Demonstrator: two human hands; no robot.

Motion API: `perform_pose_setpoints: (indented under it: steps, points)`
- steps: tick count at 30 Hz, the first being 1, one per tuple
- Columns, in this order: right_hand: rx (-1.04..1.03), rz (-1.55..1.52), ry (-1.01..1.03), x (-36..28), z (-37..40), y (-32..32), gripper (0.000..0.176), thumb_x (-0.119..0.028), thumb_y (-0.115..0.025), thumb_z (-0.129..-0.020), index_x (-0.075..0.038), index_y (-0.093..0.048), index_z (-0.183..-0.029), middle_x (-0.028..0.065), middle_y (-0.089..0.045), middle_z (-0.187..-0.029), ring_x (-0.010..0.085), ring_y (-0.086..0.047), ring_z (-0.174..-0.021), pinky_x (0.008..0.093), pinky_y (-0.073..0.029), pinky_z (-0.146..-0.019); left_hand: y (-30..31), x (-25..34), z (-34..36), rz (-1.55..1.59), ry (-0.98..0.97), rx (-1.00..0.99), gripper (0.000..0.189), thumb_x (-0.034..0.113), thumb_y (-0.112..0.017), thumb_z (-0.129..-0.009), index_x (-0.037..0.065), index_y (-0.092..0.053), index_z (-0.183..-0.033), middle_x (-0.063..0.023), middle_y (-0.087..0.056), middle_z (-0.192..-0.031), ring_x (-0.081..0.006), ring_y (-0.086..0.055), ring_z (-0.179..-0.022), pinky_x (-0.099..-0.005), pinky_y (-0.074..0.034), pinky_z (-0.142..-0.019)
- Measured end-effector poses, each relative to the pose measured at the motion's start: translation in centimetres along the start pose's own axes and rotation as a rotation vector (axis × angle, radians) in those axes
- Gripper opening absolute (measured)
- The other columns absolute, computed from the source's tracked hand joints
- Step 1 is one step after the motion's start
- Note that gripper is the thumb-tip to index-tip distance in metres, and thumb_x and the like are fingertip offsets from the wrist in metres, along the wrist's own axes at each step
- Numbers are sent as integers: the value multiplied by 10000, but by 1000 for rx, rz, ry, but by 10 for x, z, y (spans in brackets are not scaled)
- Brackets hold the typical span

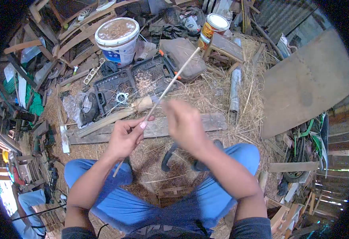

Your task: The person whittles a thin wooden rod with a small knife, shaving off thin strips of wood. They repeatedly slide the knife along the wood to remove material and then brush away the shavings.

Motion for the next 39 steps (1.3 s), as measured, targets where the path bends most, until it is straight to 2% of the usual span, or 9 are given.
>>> perform_pose_setpoints:
  steps: [8,11,14,18,22,23,26,35,39]
  points:
    - [20,-16,-20,2,9,-5,129,67,-599,-886,32,-672,-987,226,-686,-901,369,-704,-814,427,-551,-720,-1,0,0,21,26,-23,337,213,-556,-1054,30,-645,-1322,68,-419,-579,-34,-363,-506,-228,-285,-466]
    - [54,76,45,-3,7,5,100,40,-643,-893,24,-689,-981,160,-697,-822,203,-644,-638,316,-492,-578,-4,5,5,37,25,-35,328,187,-564,-1048,36,-648,-1326,84,-402,-609,-21,-340,-532,-239,-287,-475]
    - [124,71,-147,39,-18,28,125,47,-635,-872,-2,-681,-977,221,-675,-872,354,-697,-779,425,-538,-703,-5,2,6,-2,24,-35,328,189,-558,-1052,35,-647,-1327,85,-396,-603,-23,-333,-526,-240,-287,-476]
    - [-20,-37,92,-18,12,1,100,24,-615,-908,22,-672,-991,229,-666,-809,343,-697,-734,403,-535,-678,-2,3,4,-31,19,-37,329,188,-557,-1053,34,-645,-1330,86,-388,-596,-24,-325,-524,-243,-281,-476]
    - [153,68,-130,37,-25,41,123,35,-649,-871,14,-684,-987,232,-675,-860,385,-706,-812,411,-555,-712,-6,1,6,-10,-44,-70,324,183,-538,-1058,34,-650,-1323,70,-417,-570,-28,-345,-510,-247,-291,-471]
    - [171,80,-41,24,-20,38,75,41,-646,-881,23,-680,-945,178,-658,-769,243,-677,-672,332,-515,-618,-5,0,7,-11,-5,-72,321,191,-528,-1063,28,-658,-1308,63,-430,-567,-32,-352,-505,-244,-298,-472]
    - [-46,-3,151,-22,22,-10,82,35,-621,-911,35,-680,-968,172,-671,-774,225,-685,-685,341,-521,-625,-6,5,6,-5,22,-71,317,205,-511,-1070,18,-675,-1267,52,-446,-562,-36,-362,-498,-240,-308,-472]
    - [-162,56,78,-27,30,-24,116,52,-624,-895,30,-687,-990,204,-701,-876,289,-713,-756,375,-545,-681,-2,3,2,-13,40,-57,293,196,-481,-1080,7,-693,-1153,45,-448,-558,-37,-372,-493,-240,-311,-463]
    - [36,95,83,1,-2,7,147,67,-636,-864,15,-689,-991,200,-678,-877,321,-712,-800,385,-552,-698,-3,4,5,9,3,-56,296,220,-479,-1079,19,-682,-1158,48,-449,-533,-40,-369,-457,-227,-282,-437]
Point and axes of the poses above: each hand's wrist, its own z-axis away from the middle knuckle, its own y-axis out of the back of the hand, x = y × z, the point moved 10 cm from there along -z, towards the middle knuckle
